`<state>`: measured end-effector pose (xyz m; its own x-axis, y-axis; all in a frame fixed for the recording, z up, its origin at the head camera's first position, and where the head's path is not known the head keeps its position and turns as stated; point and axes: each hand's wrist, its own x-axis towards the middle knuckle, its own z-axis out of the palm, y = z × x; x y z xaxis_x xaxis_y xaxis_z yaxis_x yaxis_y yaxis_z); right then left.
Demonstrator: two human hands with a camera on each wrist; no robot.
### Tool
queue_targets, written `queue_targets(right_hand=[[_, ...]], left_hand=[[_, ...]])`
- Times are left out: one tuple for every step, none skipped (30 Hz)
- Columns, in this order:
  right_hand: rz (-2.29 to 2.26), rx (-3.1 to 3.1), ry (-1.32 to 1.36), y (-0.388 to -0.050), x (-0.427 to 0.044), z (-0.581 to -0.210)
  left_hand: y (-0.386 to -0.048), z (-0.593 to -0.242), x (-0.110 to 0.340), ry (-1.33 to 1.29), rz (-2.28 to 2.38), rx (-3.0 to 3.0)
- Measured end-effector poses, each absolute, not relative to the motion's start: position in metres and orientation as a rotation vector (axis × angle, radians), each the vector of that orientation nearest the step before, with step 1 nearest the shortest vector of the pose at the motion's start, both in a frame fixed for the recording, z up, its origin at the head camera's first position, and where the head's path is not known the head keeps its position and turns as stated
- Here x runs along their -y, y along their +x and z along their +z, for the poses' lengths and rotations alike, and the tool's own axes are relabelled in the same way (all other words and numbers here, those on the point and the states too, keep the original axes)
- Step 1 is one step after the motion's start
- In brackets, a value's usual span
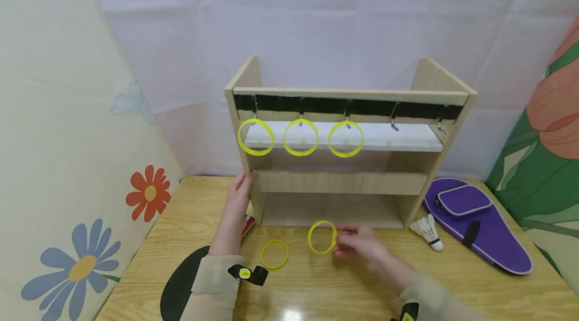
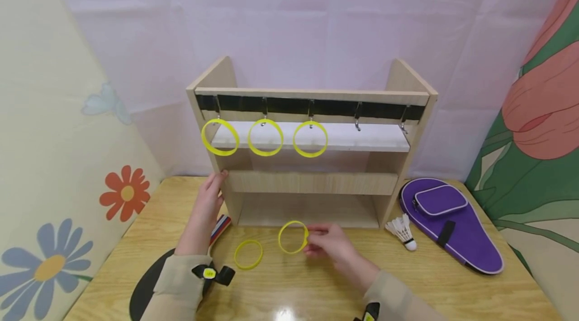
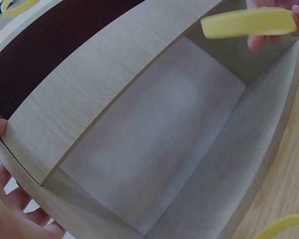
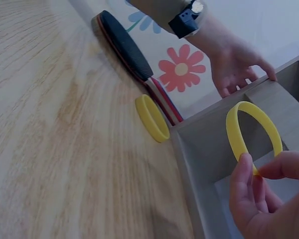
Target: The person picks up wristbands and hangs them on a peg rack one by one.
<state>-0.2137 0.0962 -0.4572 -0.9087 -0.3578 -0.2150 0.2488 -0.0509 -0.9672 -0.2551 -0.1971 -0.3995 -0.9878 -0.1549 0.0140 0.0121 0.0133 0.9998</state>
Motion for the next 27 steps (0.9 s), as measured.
queue_targets(right_hand=[[-2.020,-1.822,-0.109,-0.214,-0.097,-0.456],[-2.029,-1.817,-0.105,-0.214,-0.099,-0.454],[-2.037,-1.812,-0.103,-0.214,-0.100,-0.452],[-2.047,-1.806,-0.100,-0.215,-0.102,-0.450],[-2.058,-1.798,-0.098,-0.215,-0.103,-0.448],[-2.065,-1.795,-0.099,-0.215,-0.104,-0.446],[-2.072,-1.792,-0.100,-0.215,-0.106,-0.444],[-2.078,-1.788,-0.103,-0.215,-0.107,-0.442],[-2.083,-1.786,-0.106,-0.215,-0.108,-0.440],[-2.088,-1.784,-0.106,-0.215,-0.109,-0.438],[-2.094,-1.782,-0.105,-0.214,-0.110,-0.436],[-2.099,-1.781,-0.104,-0.214,-0.111,-0.435],[-2.104,-1.778,-0.102,-0.214,-0.113,-0.434],[-2.109,-1.778,-0.098,-0.214,-0.114,-0.433],[-2.116,-1.775,-0.095,-0.214,-0.115,-0.432],[-2.123,-1.774,-0.094,-0.214,-0.116,-0.431],[-2.134,-1.765,-0.096,-0.214,-0.118,-0.430],[-2.141,-1.762,-0.099,-0.214,-0.119,-0.429],[-2.149,-1.760,-0.103,-0.214,-0.121,-0.428],[-2.157,-1.757,-0.109,-0.214,-0.123,-0.426],[-2.165,-1.752,-0.110,-0.214,-0.124,-0.424],[-2.171,-1.750,-0.116,-0.213,-0.126,-0.422],[-2.179,-1.742,-0.123,-0.213,-0.128,-0.419],[-2.184,-1.744,-0.131,-0.212,-0.130,-0.417],[-2.191,-1.738,-0.141,-0.211,-0.131,-0.415],[-2.202,-1.728,-0.147,-0.211,-0.133,-0.413],[-2.213,-1.715,-0.156,-0.210,-0.134,-0.411]], left_hand=[[-0.255,-0.400,0.197,0.155,-2.121,2.148],[-0.256,-0.400,0.197,0.157,-2.122,2.147],[-0.256,-0.400,0.197,0.154,-2.122,2.145],[-0.256,-0.400,0.197,0.157,-2.122,2.146],[-0.256,-0.400,0.197,0.157,-2.123,2.146],[-0.256,-0.400,0.197,0.155,-2.125,2.142],[-0.256,-0.400,0.197,0.157,-2.123,2.146],[-0.256,-0.399,0.197,0.158,-2.122,2.145],[-0.257,-0.399,0.197,0.156,-2.123,2.142],[-0.257,-0.399,0.197,0.159,-2.122,2.144],[-0.257,-0.400,0.197,0.159,-2.122,2.144],[-0.257,-0.400,0.197,0.157,-2.122,2.140],[-0.257,-0.400,0.197,0.157,-2.121,2.141],[-0.256,-0.400,0.197,0.155,-2.121,2.141],[-0.256,-0.400,0.197,0.154,-2.120,2.143],[-0.256,-0.400,0.197,0.157,-2.116,2.148],[-0.256,-0.400,0.197,0.156,-2.116,2.149],[-0.256,-0.400,0.197,0.155,-2.114,2.150],[-0.255,-0.400,0.197,0.155,-2.112,2.153],[-0.255,-0.399,0.197,0.158,-2.110,2.158],[-0.255,-0.399,0.197,0.158,-2.110,2.155],[-0.255,-0.399,0.197,0.157,-2.112,2.152],[-0.255,-0.399,0.196,0.153,-2.114,2.147],[-0.255,-0.399,0.197,0.155,-2.112,2.149],[-0.255,-0.399,0.196,0.155,-2.111,2.148],[-0.254,-0.399,0.197,0.155,-2.110,2.150],[-0.254,-0.399,0.197,0.150,-2.110,2.148]])
